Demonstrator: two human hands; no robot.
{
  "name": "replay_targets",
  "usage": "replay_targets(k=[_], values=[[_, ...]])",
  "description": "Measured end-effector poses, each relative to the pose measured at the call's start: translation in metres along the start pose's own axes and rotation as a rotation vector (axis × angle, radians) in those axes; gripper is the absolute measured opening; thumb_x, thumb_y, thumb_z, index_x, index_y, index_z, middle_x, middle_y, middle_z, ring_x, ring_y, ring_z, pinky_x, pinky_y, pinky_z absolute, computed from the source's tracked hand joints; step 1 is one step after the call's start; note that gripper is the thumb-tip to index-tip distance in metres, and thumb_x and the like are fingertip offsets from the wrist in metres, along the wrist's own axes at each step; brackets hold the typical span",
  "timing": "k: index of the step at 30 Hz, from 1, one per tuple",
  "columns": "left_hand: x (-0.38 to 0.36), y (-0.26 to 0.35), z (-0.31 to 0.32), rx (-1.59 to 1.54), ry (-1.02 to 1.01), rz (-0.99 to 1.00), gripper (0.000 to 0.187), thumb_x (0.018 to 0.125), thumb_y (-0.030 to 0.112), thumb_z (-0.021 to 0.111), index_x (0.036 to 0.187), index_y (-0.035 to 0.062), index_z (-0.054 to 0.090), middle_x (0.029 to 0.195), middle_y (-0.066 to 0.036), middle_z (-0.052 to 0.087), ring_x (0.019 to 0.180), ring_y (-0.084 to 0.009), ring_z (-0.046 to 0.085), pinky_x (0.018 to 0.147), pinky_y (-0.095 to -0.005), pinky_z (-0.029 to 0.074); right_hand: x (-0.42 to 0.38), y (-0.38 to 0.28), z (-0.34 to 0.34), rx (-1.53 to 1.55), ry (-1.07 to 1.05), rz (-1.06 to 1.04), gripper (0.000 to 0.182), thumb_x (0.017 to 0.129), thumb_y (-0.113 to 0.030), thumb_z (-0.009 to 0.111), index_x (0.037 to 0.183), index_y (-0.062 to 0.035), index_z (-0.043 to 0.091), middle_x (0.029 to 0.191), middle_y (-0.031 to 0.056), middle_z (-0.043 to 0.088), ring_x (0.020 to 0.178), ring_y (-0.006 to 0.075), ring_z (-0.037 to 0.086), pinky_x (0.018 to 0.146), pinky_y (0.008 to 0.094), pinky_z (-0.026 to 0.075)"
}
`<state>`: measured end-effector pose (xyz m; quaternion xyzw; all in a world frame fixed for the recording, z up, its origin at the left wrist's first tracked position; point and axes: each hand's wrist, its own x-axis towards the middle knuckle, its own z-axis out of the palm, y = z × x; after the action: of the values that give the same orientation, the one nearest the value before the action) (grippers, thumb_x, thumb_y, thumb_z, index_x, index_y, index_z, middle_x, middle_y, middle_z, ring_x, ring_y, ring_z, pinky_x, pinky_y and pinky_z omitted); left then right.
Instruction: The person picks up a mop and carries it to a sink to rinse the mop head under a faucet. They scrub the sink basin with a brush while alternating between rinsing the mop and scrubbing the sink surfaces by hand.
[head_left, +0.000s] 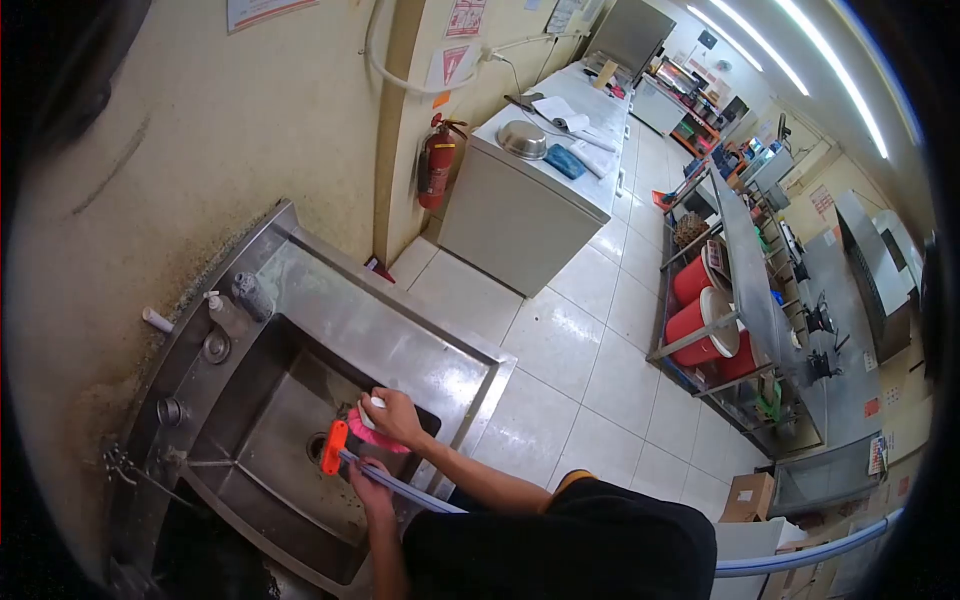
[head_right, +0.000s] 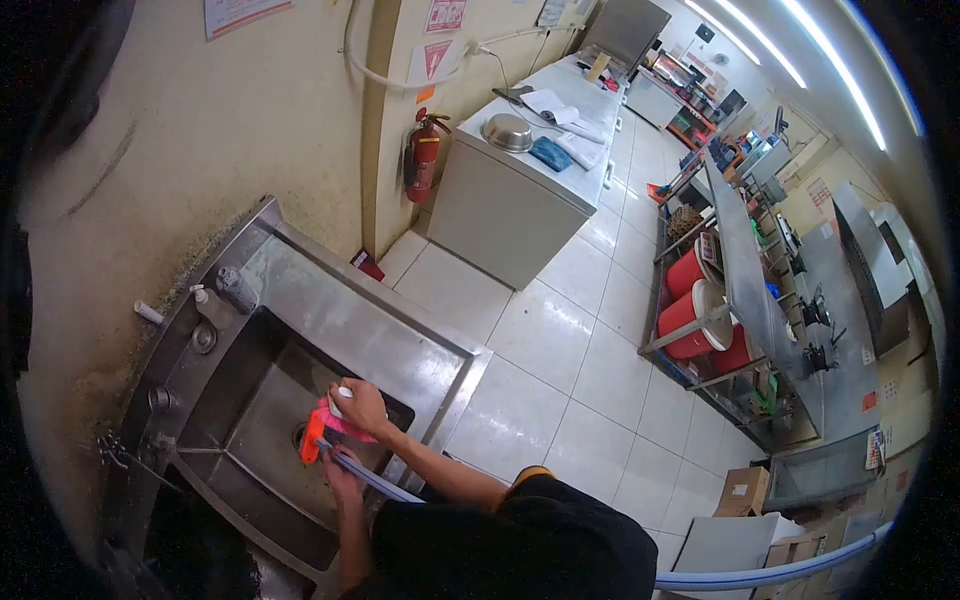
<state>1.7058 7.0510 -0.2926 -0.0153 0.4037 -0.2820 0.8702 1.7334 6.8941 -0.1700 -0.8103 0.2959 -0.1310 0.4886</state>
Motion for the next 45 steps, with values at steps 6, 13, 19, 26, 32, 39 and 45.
replay_targets(k=[6, 13, 19, 26, 32, 39, 45], values=[[0.020, -0.004, 0.033, -0.139, -0.281, -0.222, 0.023, 0.087, 0.026, 0.050, 0.074, 0.0091, 0.041, 0.058, 0.003, 0.032, 0.047, -0.0073, 0.031, 0.038, -0.0202, 0.028, 0.022, 0.009, -0.058, -0.042, 0.084, -0.049, 0.028, 0.079, -0.030, 0.059, 0.081, -0.0021, 0.065, 0.068, 0.0201, 0.060, 0.062, 0.0320, 0.060, 0.060, 0.0401, 0.044], [-0.015, -0.068, 0.147, 0.188, -0.297, 0.098, 0.024, 0.089, 0.031, 0.051, 0.084, 0.0074, 0.046, 0.060, 0.006, 0.034, 0.048, -0.0029, 0.031, 0.040, -0.0170, 0.027, 0.026, -0.008, -0.156, 0.061, 0.106, -0.033, 0.031, 0.087, -0.027, 0.053, 0.073, 0.0001, 0.058, 0.060, -0.0023, 0.046, 0.057, 0.0069, 0.040, 0.050, 0.0256, 0.032], [-0.023, -0.136, 0.217, 0.340, -0.266, 0.305, 0.028, 0.090, 0.037, 0.049, 0.084, 0.0093, 0.044, 0.058, 0.007, 0.034, 0.046, -0.0029, 0.029, 0.040, -0.0173, 0.025, 0.047, 0.002, -0.206, 0.242, 0.004, -0.007, 0.028, 0.089, -0.026, 0.051, 0.068, -0.0070, 0.052, 0.064, -0.0030, 0.047, 0.062, 0.0052, 0.043, 0.055, 0.0223, 0.034], [0.001, -0.161, 0.219, 0.333, -0.153, 0.373, 0.028, 0.092, 0.037, 0.046, 0.080, 0.0115, 0.042, 0.057, 0.006, 0.032, 0.044, -0.0042, 0.027, 0.039, -0.0194, 0.025, 0.085, -0.006, -0.248, 0.321, -0.054, -0.074, 0.034, 0.091, -0.026, 0.051, 0.062, -0.0112, 0.041, 0.058, -0.0059, 0.040, 0.055, 0.0027, 0.032, 0.048, 0.0208, 0.023], [-0.005, -0.152, 0.203, 0.289, -0.141, 0.472, 0.027, 0.092, 0.037, 0.045, 0.079, 0.0126, 0.042, 0.056, 0.006, 0.032, 0.042, -0.0043, 0.028, 0.037, -0.0199, 0.026, 0.104, 0.018, -0.247, -0.021, -0.258, -0.101, 0.035, 0.087, -0.027, 0.057, 0.060, -0.0073, 0.046, 0.055, -0.0064, 0.037, 0.053, 0.0051, 0.030, 0.046, 0.0242, 0.024], [0.001, -0.116, 0.154, 0.258, 0.032, 0.513, 0.033, 0.091, 0.040, 0.044, 0.076, 0.0113, 0.037, 0.055, 0.004, 0.029, 0.042, -0.0077, 0.028, 0.038, -0.0223, 0.028, 0.101, 0.001, -0.191, 0.021, -0.545, -0.124, 0.037, 0.087, -0.029, 0.057, 0.060, -0.0119, 0.040, 0.054, -0.0077, 0.034, 0.051, 0.0030, 0.027, 0.046, 0.0227, 0.021], [-0.008, -0.080, 0.160, 0.276, 0.050, 0.566, 0.035, 0.092, 0.039, 0.043, 0.072, 0.0114, 0.036, 0.055, 0.003, 0.029, 0.041, -0.0091, 0.029, 0.038, -0.0238, 0.030, 0.105, -0.027, -0.140, 0.089, -0.624, -0.143, 0.034, 0.087, -0.027, 0.057, 0.062, -0.0099, 0.043, 0.055, -0.0066, 0.039, 0.051, 0.0031, 0.031, 0.046, 0.0221, 0.024]])
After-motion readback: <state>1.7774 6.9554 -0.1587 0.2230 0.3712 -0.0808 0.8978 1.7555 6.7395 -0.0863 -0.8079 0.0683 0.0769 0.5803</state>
